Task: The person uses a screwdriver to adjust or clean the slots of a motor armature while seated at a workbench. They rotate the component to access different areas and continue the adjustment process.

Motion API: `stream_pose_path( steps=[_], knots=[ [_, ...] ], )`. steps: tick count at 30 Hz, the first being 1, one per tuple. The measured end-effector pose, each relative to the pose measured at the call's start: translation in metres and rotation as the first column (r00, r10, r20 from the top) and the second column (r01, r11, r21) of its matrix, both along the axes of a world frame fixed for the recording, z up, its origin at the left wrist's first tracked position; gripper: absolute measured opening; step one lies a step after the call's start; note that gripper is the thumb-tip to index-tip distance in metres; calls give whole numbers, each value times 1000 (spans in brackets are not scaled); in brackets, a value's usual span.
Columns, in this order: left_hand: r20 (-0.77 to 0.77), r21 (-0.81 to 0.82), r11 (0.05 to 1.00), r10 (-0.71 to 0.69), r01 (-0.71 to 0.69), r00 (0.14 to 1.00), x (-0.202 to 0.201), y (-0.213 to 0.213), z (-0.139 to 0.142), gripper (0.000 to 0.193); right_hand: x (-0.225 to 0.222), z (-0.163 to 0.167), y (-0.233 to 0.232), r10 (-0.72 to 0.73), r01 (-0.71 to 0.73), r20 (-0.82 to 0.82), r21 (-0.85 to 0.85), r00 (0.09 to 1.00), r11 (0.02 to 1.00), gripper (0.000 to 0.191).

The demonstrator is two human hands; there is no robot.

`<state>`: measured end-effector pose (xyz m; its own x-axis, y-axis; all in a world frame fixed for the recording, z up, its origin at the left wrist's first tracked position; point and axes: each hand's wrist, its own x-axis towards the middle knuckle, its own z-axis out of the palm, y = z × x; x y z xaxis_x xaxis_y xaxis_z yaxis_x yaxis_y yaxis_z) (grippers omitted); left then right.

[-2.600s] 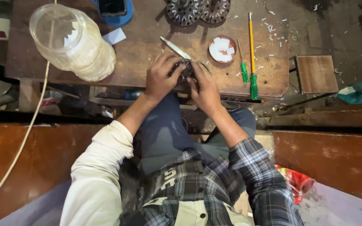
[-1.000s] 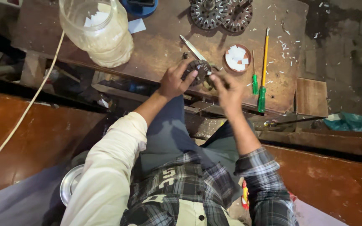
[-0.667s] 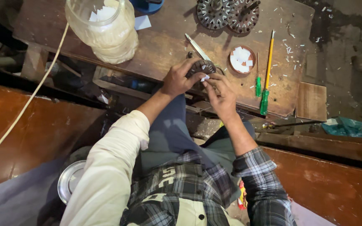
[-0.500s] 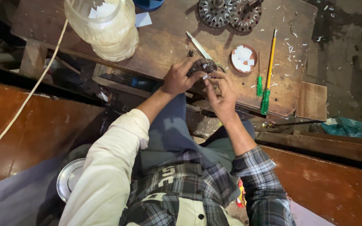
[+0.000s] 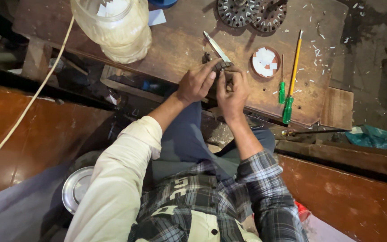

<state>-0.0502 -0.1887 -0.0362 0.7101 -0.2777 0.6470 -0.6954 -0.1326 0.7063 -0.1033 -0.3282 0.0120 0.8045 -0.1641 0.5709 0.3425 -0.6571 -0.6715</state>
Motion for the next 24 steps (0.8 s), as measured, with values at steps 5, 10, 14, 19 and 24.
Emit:
stream_pose_path(
  steps=[5, 10, 14, 19, 24],
  knots=[
    [-27, 23, 1000, -8, 8, 1000, 1, 2, 2, 38, -2, 0, 13, -129, 128, 28, 34, 991, 991, 8],
    [-11, 26, 1000, 3, -2, 1000, 2, -1, 1, 38, -2, 0, 19, -154, 169, 157, -86, 976, 982, 8],
    [-23, -2, 1000, 5, -5, 1000, 1, 0, 1, 38, -5, 7, 14, -120, 143, 112, -223, 986, 964, 12],
    [-75, 12, 1000, -11, 12, 997, 2, 1, 0, 40, -10, 8, -3, -119, 116, -4, -161, 993, 980, 29],
    [1, -6, 1000, -5, 5, 1000, 1, 0, -2, 37, -7, -2, -6, -85, 102, 75, -268, 994, 958, 18]
  ],
)
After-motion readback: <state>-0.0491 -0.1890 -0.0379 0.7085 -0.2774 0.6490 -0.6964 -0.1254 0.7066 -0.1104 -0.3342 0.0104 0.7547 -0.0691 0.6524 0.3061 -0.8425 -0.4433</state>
